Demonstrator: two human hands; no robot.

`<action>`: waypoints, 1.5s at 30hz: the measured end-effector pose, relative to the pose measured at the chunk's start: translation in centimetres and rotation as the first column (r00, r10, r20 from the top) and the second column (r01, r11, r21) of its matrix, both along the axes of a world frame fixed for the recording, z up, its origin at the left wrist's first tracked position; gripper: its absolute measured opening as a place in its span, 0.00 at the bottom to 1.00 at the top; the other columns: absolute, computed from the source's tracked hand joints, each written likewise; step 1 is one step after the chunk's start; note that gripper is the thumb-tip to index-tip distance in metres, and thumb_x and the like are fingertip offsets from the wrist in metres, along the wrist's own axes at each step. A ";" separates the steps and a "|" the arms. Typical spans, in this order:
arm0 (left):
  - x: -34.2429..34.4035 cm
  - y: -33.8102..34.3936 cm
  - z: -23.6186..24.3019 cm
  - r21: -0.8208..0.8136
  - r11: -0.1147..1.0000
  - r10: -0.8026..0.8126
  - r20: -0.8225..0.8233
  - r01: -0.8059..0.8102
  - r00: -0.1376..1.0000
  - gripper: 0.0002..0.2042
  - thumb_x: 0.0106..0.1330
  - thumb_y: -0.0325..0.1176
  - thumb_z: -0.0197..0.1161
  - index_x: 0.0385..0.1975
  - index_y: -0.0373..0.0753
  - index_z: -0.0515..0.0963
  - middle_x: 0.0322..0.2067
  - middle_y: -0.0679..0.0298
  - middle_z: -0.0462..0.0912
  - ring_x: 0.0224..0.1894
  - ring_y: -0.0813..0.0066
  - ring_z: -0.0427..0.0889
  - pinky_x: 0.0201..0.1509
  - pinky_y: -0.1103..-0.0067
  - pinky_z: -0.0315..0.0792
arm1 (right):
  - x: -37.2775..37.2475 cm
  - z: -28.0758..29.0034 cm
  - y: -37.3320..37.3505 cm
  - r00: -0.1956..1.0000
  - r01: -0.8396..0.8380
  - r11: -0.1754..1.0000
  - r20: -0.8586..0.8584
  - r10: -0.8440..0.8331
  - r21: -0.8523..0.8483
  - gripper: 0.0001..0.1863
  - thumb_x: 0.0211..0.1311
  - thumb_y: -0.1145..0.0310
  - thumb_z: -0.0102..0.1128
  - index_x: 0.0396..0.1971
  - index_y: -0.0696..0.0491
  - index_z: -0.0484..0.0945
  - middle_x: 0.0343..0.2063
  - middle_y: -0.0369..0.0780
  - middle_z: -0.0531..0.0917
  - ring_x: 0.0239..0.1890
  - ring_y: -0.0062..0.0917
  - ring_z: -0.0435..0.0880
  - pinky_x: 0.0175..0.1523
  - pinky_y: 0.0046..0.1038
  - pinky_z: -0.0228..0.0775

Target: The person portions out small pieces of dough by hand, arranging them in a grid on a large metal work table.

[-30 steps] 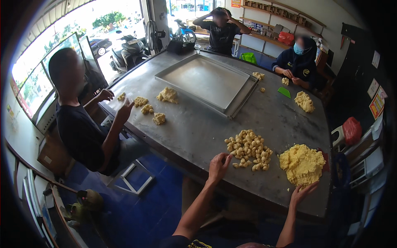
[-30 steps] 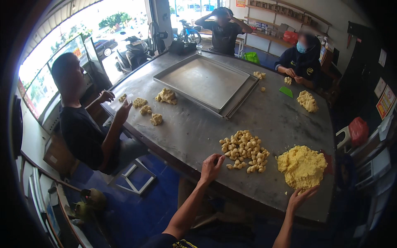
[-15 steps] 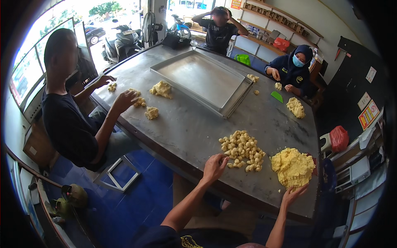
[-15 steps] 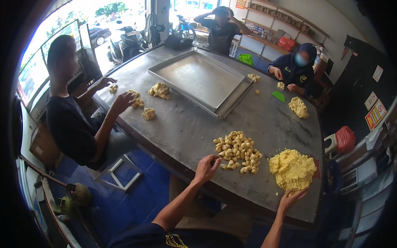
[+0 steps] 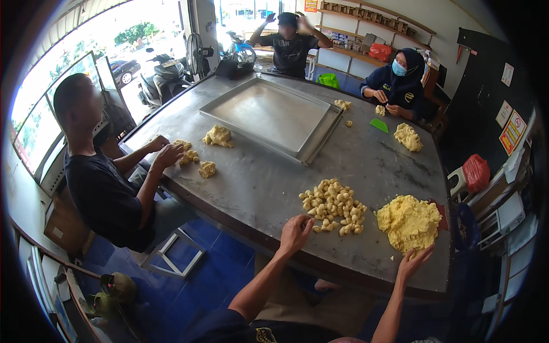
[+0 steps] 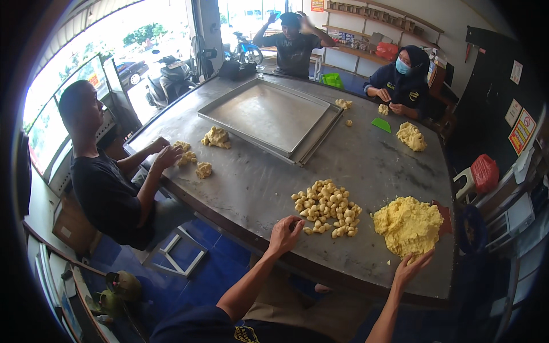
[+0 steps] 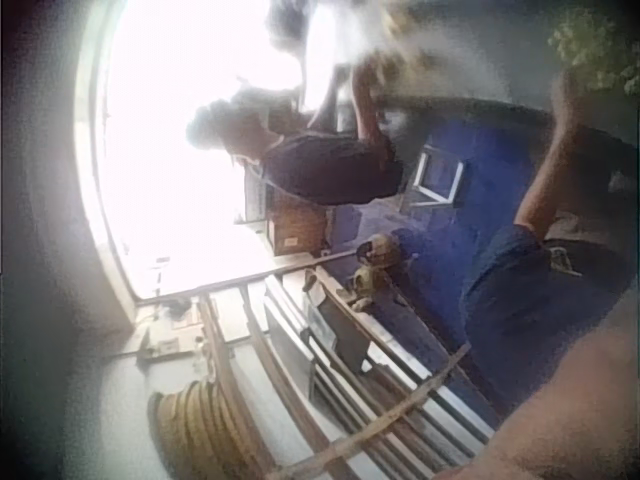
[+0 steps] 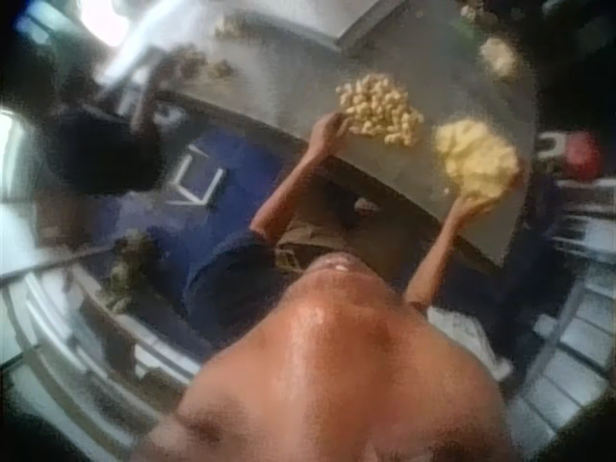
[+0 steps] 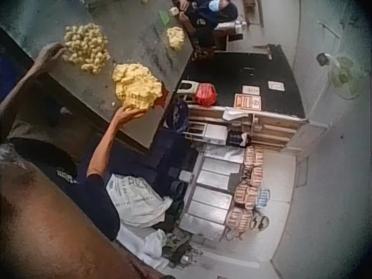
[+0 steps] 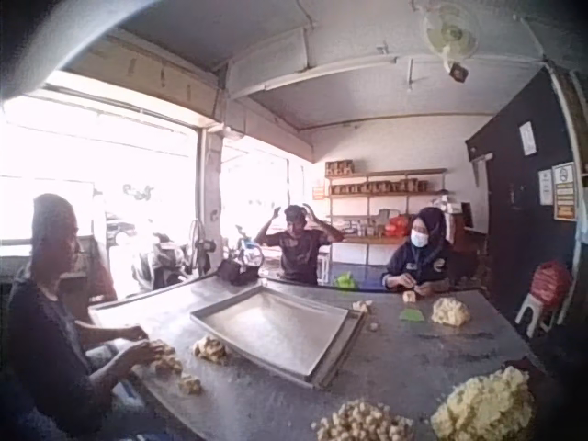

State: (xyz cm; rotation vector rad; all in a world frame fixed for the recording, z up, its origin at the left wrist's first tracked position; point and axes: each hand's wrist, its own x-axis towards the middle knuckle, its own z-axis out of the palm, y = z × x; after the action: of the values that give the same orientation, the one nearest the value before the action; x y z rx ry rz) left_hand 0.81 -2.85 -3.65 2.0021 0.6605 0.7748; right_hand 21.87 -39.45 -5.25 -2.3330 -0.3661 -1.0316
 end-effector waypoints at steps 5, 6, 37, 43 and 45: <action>0.1 0.0 -0.1 -0.016 0.999 0.028 0.012 -0.027 1.000 0.15 0.68 0.42 0.63 0.39 0.35 0.82 0.33 0.53 0.85 0.36 0.59 0.84 0.43 0.69 0.76 | -0.2 0.1 0.1 1.000 -0.008 1.000 -0.012 0.008 0.025 0.41 0.65 0.78 0.54 0.74 0.58 0.44 0.71 0.56 0.51 0.72 0.53 0.55 0.70 0.48 0.57; 0.1 0.0 0.1 -0.032 0.999 0.033 0.004 -0.033 0.999 0.15 0.68 0.42 0.63 0.39 0.35 0.82 0.33 0.53 0.85 0.36 0.59 0.85 0.43 0.70 0.76 | -0.2 0.1 0.1 1.000 -0.015 0.999 -0.012 0.016 0.031 0.41 0.65 0.77 0.54 0.74 0.58 0.44 0.71 0.56 0.51 0.72 0.53 0.55 0.71 0.48 0.57; 0.2 -0.3 0.5 0.028 0.995 0.101 -0.033 -0.100 0.994 0.15 0.68 0.43 0.63 0.39 0.34 0.82 0.34 0.52 0.86 0.37 0.57 0.86 0.44 0.69 0.76 | 0.1 -0.3 -0.4 0.994 -0.074 0.984 -0.065 0.085 0.164 0.41 0.68 0.73 0.55 0.75 0.55 0.43 0.73 0.52 0.51 0.75 0.46 0.51 0.75 0.43 0.49; 0.2 -0.2 0.3 0.019 0.994 0.106 -0.075 -0.105 0.992 0.15 0.70 0.42 0.62 0.41 0.34 0.82 0.36 0.53 0.86 0.40 0.62 0.86 0.47 0.71 0.76 | -0.1 -0.1 -0.3 0.992 -0.075 0.984 -0.084 0.090 0.162 0.41 0.68 0.73 0.55 0.75 0.53 0.43 0.73 0.51 0.51 0.75 0.46 0.52 0.75 0.43 0.49; 0.2 -0.4 0.5 0.007 0.994 0.106 -0.069 -0.106 0.992 0.15 0.69 0.42 0.62 0.41 0.34 0.82 0.36 0.52 0.86 0.40 0.60 0.86 0.46 0.71 0.76 | -0.4 0.3 -0.2 0.992 -0.067 0.986 -0.099 0.083 0.156 0.42 0.67 0.75 0.56 0.75 0.54 0.43 0.73 0.52 0.51 0.75 0.46 0.52 0.75 0.43 0.50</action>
State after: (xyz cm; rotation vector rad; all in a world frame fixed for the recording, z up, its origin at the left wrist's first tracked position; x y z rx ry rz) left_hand 1.00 -3.22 -3.16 2.0168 0.8121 0.7720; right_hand 21.48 -39.66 -5.00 -2.2090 -0.3204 -0.8655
